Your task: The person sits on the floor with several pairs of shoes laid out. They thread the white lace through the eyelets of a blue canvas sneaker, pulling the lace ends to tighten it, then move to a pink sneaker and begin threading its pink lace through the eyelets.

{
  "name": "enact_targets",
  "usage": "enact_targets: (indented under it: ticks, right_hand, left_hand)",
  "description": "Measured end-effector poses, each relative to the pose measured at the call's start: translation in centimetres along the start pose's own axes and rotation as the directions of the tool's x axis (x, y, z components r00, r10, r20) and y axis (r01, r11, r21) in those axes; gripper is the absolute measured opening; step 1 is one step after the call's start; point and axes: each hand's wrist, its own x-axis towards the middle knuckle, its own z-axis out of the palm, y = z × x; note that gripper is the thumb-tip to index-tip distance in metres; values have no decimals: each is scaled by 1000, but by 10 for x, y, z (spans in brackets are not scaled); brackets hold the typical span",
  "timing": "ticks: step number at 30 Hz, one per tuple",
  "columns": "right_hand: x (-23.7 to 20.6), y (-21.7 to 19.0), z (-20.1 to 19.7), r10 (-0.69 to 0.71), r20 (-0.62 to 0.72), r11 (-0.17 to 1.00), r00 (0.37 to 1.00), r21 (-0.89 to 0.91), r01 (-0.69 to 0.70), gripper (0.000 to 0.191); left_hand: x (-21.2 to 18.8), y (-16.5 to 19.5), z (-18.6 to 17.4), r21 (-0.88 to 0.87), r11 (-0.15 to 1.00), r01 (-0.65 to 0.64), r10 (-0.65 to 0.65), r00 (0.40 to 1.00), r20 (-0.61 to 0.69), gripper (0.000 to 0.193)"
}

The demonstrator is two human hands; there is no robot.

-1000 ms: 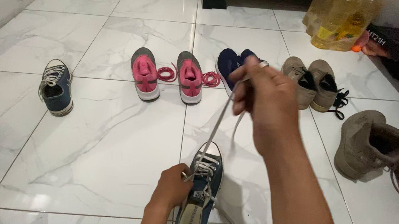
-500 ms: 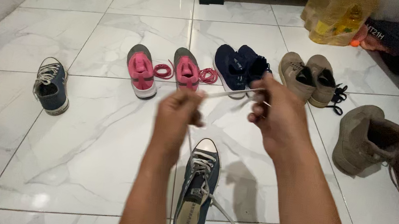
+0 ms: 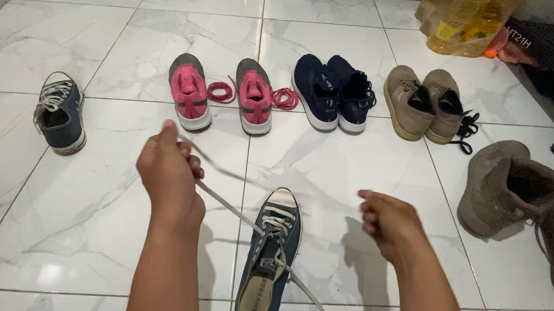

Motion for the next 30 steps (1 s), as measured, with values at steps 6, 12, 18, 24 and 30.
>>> enact_targets:
  ticks: [6,12,18,24,30]
  right_hand:
    - [-38,-26,63,-423,369,734,828,-396,552,73]
    - [-48,-37,100,-406,540,660,737,-385,645,18]
    - [-35,-10,69,-160,355,647,921,-667,369,21]
    - [-14,27,52,-25,332,728,943,-641,244,12]
    - [3,57,46,-5,380,786,925,-570,239,19]
  left_hand:
    - [-20,-6,23,563,773,-293,-72,841,536,24]
    - [-42,4,42,650,601,-464,-130,747,652,27]
    - [-37,7,37,434,794,-427,78,779,623,31]
    - [-39,-1,41,465,783,-413,106,825,555,30]
    - [-42,-8,36,527,762,-376,81,864,498,30]
